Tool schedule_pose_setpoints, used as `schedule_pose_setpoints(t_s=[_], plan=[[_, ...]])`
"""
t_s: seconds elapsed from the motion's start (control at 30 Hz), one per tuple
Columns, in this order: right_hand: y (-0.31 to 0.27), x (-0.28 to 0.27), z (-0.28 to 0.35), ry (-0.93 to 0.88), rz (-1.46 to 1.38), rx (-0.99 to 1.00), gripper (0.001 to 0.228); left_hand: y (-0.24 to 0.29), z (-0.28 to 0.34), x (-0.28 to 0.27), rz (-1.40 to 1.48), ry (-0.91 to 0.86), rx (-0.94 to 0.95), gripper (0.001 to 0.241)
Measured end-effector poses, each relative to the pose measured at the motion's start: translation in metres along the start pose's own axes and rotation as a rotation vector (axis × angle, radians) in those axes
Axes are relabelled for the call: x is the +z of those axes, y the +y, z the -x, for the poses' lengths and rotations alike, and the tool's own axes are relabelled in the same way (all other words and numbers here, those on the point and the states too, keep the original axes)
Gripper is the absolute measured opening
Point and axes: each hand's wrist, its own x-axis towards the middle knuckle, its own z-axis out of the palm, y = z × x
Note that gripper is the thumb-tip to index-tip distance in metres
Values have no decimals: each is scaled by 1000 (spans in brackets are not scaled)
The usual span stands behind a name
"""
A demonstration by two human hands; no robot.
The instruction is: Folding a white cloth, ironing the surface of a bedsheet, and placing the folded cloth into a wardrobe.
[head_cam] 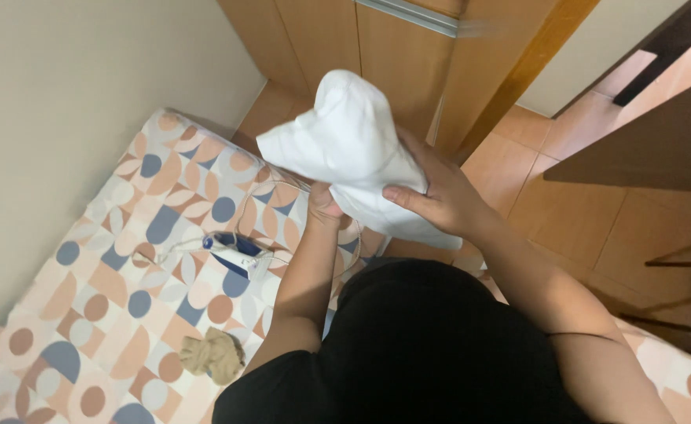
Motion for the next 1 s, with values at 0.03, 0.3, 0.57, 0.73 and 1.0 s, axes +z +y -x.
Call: schedule_pose_setpoints(t_s=[0.03,0.3,0.57,0.73,1.0], plan=[[5,0,-1,-16,2,-5,87,2,3,-5,1,3,16,90],[35,0,-7,75,28,-13,113,10,22,46,64,179,50,64],[42,-10,3,24,-43,-28,116,19,23,129,21,159,237,62],[39,-19,12,-28,-169,-32,114,23,24,164,54,203,274,66],[52,-25,23,8,-41,-296,99,25,28,196,-8,243,415,71]])
